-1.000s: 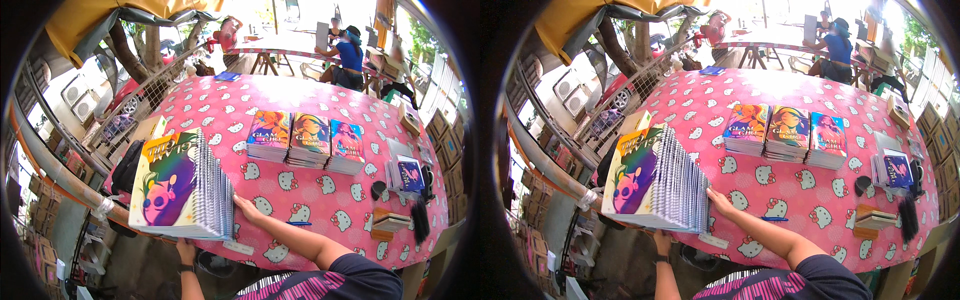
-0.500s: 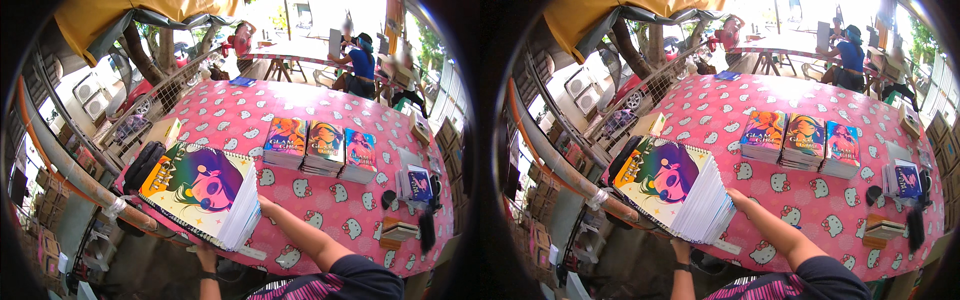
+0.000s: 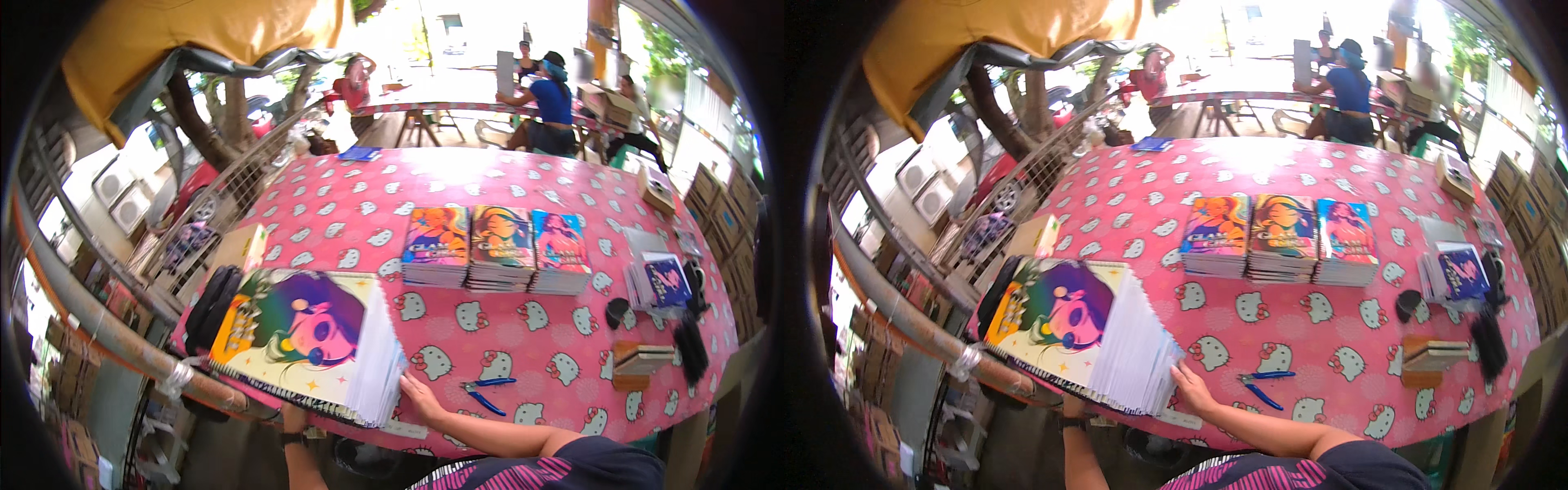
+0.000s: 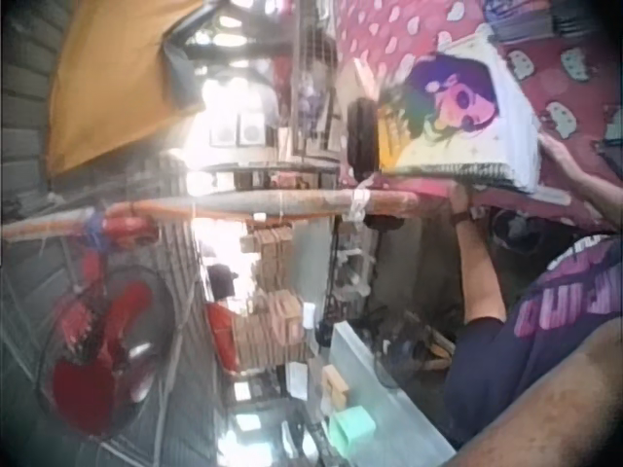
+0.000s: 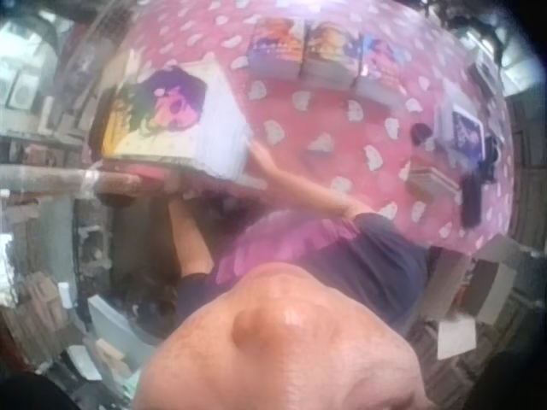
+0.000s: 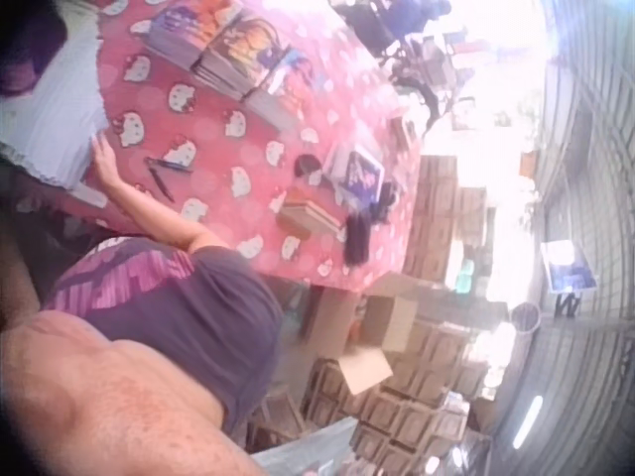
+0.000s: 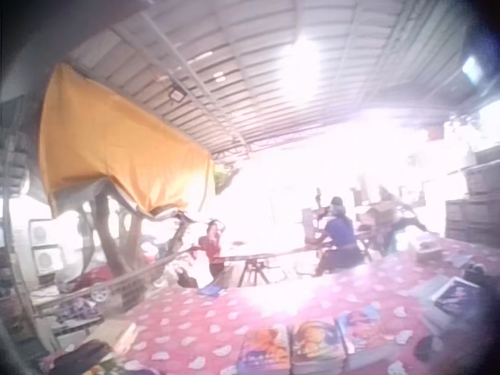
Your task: The person prepares notebooks by cutting excess plastic binding with pliers, sorting them into stacks by cover design, and placing one notebook into a clear plastic sleeve.
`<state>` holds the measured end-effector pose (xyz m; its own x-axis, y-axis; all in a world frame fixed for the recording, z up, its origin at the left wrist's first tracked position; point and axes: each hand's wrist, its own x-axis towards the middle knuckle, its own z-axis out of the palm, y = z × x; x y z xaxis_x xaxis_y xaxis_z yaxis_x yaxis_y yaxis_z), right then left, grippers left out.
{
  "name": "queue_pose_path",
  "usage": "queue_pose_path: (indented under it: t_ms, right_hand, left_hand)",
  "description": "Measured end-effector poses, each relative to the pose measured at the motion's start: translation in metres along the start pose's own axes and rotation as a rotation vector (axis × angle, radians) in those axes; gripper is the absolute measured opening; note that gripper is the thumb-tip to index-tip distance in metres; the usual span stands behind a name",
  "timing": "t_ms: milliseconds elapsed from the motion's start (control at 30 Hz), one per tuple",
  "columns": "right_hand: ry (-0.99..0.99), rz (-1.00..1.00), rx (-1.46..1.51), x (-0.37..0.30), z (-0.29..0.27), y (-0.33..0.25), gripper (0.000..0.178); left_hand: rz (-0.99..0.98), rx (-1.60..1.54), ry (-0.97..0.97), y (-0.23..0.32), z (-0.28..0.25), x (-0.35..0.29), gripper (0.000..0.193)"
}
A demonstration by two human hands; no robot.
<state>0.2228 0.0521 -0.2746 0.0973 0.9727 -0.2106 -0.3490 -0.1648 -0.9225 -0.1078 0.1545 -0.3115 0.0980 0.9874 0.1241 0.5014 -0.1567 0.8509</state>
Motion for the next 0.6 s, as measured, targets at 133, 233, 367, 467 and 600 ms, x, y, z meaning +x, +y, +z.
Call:
queue_pose_path:
  t_ms: [133, 233, 367, 467, 600]
  right_hand:
    - [-0.064, -0.033, -0.101, 0.042, 0.004, -0.029, 0.068]
    - [-0.290, 0.007, -0.165, 0.095, 0.011, -0.047, 0.059]
    - [-0.678, -0.174, -0.596, 0.169, -0.008, -0.033, 0.049]
    - [-0.559, 0.036, -0.534, 0.175, -0.010, -0.052, 0.044]
    - [-0.276, 0.318, -0.570, 0.110, -0.006, -0.103, 0.038]
  left_hand:
    - [-0.032, -0.257, -0.033, 0.054, -0.001, -0.050, 0.032]
    - [-0.250, -0.460, 0.097, 0.133, 0.015, -0.097, 0.038]
    - [-0.533, -0.594, 0.126, 0.078, 0.055, -0.135, 0.053]
    - [-0.439, -0.803, 0.249, 0.123, 0.082, -0.151, 0.053]
    - [-0.300, -0.646, 0.306, 0.094, 0.076, -0.129, 0.033]
